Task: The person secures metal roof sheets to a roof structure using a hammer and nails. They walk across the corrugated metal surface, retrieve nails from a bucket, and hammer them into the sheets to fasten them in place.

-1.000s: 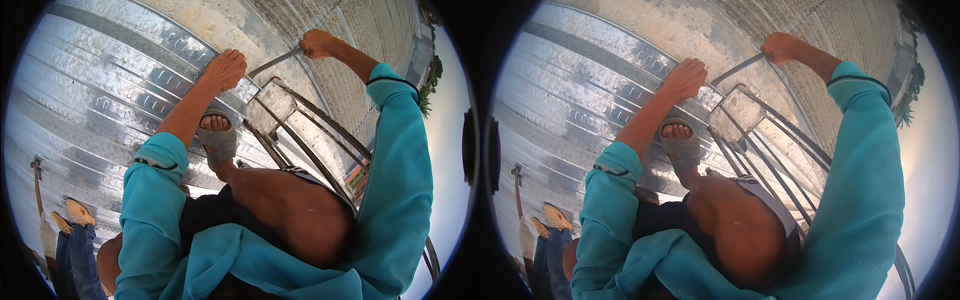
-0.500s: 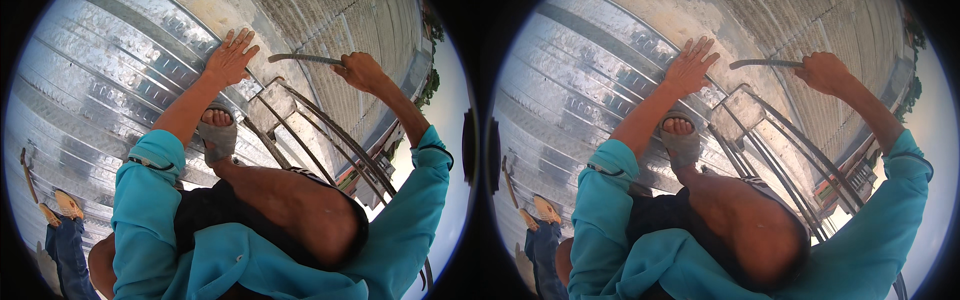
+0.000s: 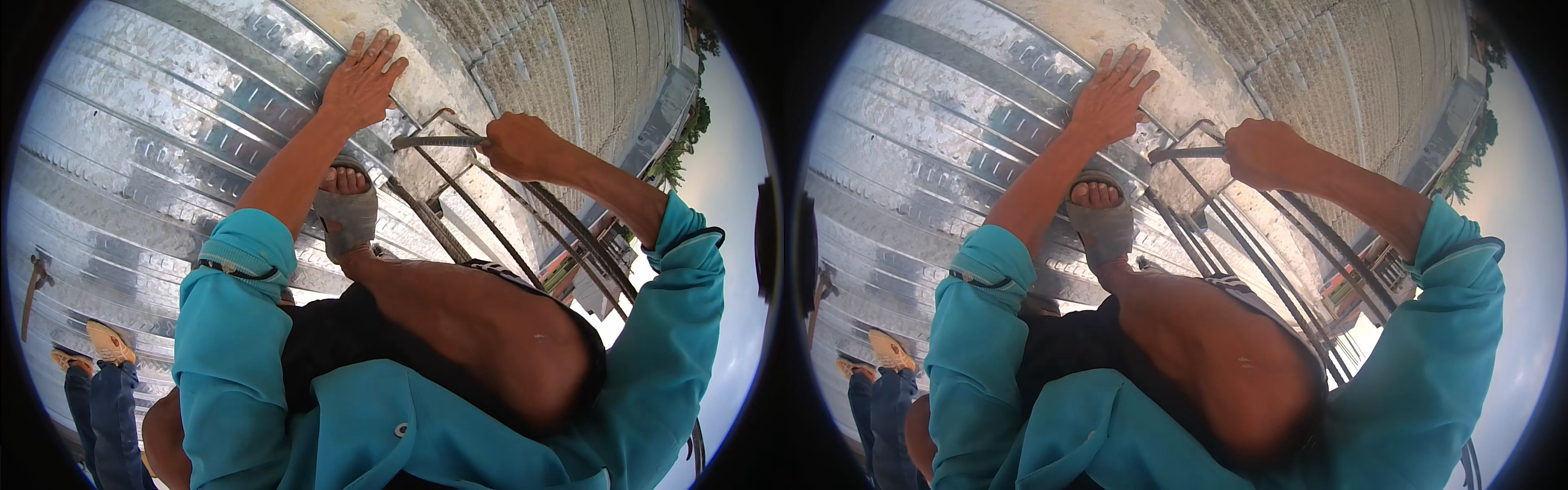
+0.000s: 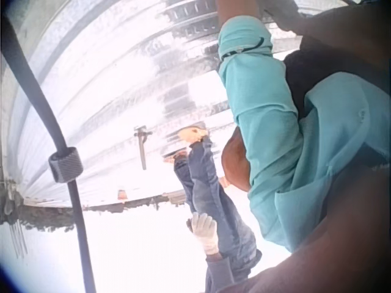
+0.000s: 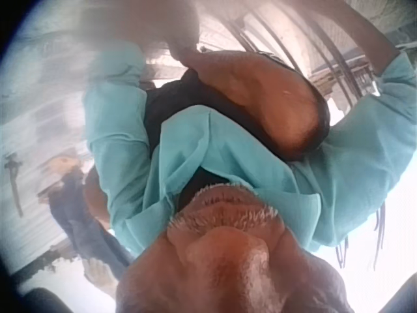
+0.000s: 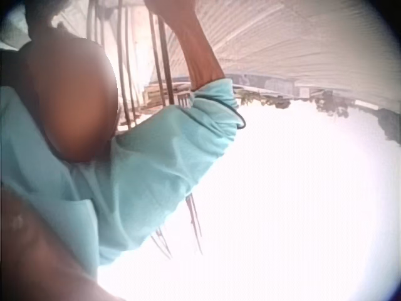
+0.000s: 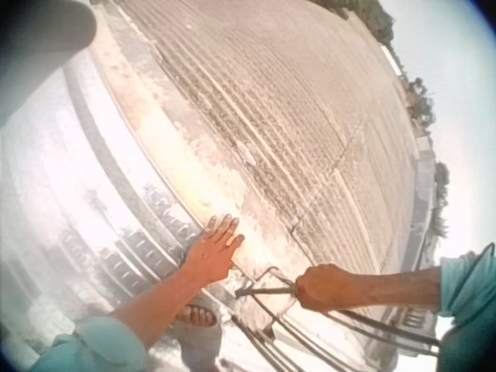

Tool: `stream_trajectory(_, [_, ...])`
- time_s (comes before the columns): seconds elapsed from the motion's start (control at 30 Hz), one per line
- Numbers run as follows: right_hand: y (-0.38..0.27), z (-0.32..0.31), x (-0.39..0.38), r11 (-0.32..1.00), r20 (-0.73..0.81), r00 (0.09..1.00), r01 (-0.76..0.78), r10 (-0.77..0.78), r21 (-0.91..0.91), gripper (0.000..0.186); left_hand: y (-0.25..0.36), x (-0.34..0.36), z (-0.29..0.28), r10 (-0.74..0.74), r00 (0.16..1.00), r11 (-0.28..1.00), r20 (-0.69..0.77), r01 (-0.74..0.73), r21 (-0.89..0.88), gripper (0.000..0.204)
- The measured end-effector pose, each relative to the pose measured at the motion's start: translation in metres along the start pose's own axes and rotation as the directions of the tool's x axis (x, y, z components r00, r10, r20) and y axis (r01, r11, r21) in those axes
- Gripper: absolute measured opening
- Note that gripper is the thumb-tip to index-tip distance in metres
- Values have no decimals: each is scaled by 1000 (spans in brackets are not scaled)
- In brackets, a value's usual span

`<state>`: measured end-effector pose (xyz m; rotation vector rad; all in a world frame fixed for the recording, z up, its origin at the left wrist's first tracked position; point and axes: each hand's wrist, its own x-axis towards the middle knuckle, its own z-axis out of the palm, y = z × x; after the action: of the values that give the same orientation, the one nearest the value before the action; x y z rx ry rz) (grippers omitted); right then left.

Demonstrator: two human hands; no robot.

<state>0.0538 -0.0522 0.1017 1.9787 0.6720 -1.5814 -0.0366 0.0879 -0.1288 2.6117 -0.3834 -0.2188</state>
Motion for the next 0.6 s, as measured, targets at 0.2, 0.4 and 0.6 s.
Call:
stream_trajectory(0.2, [4, -8, -62, 987, -131, 991, 18, -39, -160, 28, -2, -6, 4, -4, 1000, 998, -13, 3, -57, 70])
stream_trajectory(0.4, [14, -4, -53, 995, -34, 996, -79, 77, -63, 29, 1, -4, 9, 57, 997, 998, 46, -58, 8, 62])
stream_trajectory(0.6, [10, 2, -68, 1000, -53, 998, -19, 19, 13, 37, 4, -5, 7, 8, 996, 999, 85, -12, 43, 63])
